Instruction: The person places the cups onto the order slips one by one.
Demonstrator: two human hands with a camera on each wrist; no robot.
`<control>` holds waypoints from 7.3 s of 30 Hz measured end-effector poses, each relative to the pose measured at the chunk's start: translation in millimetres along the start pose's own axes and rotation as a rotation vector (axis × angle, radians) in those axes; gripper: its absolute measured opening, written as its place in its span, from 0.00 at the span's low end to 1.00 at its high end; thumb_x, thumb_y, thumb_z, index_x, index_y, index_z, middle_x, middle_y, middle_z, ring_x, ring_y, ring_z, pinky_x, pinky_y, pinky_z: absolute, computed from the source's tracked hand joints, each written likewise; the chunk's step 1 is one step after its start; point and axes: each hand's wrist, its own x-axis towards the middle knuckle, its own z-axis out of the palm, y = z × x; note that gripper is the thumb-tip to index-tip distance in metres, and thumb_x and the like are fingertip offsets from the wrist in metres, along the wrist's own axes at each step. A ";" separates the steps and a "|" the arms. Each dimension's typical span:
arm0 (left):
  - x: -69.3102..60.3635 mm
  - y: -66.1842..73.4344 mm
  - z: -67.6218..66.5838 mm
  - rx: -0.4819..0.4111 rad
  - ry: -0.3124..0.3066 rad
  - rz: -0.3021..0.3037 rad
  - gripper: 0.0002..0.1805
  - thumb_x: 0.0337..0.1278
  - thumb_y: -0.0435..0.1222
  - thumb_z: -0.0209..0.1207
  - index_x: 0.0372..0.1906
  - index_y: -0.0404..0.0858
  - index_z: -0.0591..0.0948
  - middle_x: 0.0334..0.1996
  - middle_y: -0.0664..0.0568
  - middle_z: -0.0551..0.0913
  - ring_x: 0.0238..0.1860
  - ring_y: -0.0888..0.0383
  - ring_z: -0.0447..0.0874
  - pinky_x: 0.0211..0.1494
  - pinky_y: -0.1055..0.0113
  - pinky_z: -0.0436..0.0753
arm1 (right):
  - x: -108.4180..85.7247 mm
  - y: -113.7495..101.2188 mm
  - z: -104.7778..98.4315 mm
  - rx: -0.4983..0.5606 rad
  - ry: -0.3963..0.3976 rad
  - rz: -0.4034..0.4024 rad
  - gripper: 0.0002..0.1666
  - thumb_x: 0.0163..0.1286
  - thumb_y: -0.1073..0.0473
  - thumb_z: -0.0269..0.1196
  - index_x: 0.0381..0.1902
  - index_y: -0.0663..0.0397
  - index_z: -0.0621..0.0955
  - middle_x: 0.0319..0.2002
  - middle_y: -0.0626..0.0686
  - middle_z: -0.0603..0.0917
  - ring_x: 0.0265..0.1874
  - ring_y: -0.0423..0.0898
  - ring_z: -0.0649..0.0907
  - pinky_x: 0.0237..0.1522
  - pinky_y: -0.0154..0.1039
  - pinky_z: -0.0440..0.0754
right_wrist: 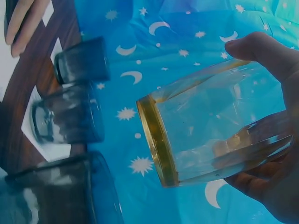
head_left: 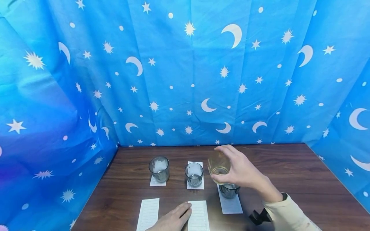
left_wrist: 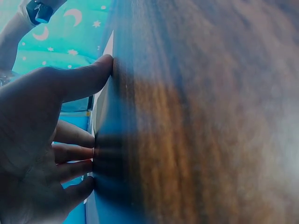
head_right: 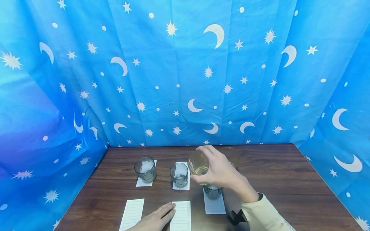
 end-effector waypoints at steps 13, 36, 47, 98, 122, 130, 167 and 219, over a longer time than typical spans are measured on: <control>1.2 1.9 -4.1 0.006 -0.017 -0.009 0.46 0.59 0.67 0.51 0.66 0.32 0.71 0.66 0.41 0.70 0.66 0.47 0.71 0.65 0.63 0.76 | -0.8 -9.8 14.1 0.053 -0.030 -0.032 0.48 0.41 0.37 0.77 0.59 0.48 0.75 0.49 0.45 0.79 0.42 0.39 0.80 0.41 0.39 0.83; 1.7 -0.4 2.8 0.037 0.031 0.001 0.44 0.60 0.66 0.50 0.64 0.32 0.73 0.64 0.42 0.72 0.65 0.46 0.72 0.64 0.63 0.77 | -9.0 -22.0 42.2 0.170 -0.059 -0.099 0.48 0.43 0.34 0.75 0.60 0.48 0.74 0.52 0.44 0.78 0.45 0.39 0.80 0.42 0.35 0.84; 1.2 -0.3 8.6 0.091 0.092 0.019 0.42 0.61 0.65 0.50 0.62 0.33 0.74 0.62 0.43 0.75 0.63 0.47 0.75 0.62 0.63 0.78 | -19.1 -27.2 53.6 0.194 -0.130 -0.070 0.46 0.46 0.32 0.73 0.60 0.44 0.73 0.53 0.44 0.76 0.44 0.42 0.81 0.41 0.37 0.84; 2.0 1.7 1.8 0.063 0.059 -0.022 0.48 0.49 0.69 0.57 0.64 0.34 0.72 0.63 0.44 0.74 0.63 0.49 0.74 0.64 0.64 0.77 | -53.0 -28.4 93.7 0.136 -0.193 -0.156 0.46 0.44 0.39 0.75 0.59 0.49 0.73 0.52 0.44 0.77 0.45 0.39 0.80 0.45 0.34 0.83; 4.8 -1.4 6.4 0.089 0.112 0.000 0.41 0.46 0.60 0.64 0.61 0.37 0.75 0.60 0.46 0.76 0.61 0.52 0.76 0.63 0.63 0.78 | -53.6 -30.8 101.5 0.174 -0.242 -0.233 0.43 0.47 0.40 0.74 0.58 0.47 0.72 0.53 0.45 0.76 0.45 0.38 0.80 0.46 0.31 0.82; 4.4 -0.2 4.9 0.062 0.098 -0.026 0.41 0.49 0.60 0.63 0.63 0.37 0.73 0.62 0.46 0.75 0.62 0.52 0.75 0.63 0.63 0.77 | -55.2 -33.5 105.0 0.159 -0.259 -0.222 0.42 0.47 0.38 0.74 0.57 0.45 0.72 0.52 0.42 0.76 0.46 0.37 0.79 0.48 0.32 0.82; 1.1 -1.2 9.4 -0.066 0.044 -0.074 0.44 0.57 0.61 0.58 0.67 0.32 0.69 0.64 0.42 0.73 0.63 0.49 0.75 0.62 0.61 0.79 | -63.7 -31.7 114.9 0.185 -0.232 -0.292 0.43 0.52 0.33 0.71 0.59 0.47 0.71 0.51 0.43 0.76 0.49 0.37 0.78 0.49 0.35 0.82; -0.4 -4.1 9.9 -0.046 0.099 -0.021 0.44 0.57 0.62 0.57 0.66 0.33 0.70 0.63 0.42 0.74 0.62 0.48 0.75 0.62 0.60 0.79 | -69.0 -33.5 103.1 0.066 -0.282 -0.260 0.55 0.55 0.24 0.62 0.69 0.53 0.65 0.63 0.52 0.72 0.59 0.46 0.75 0.56 0.44 0.81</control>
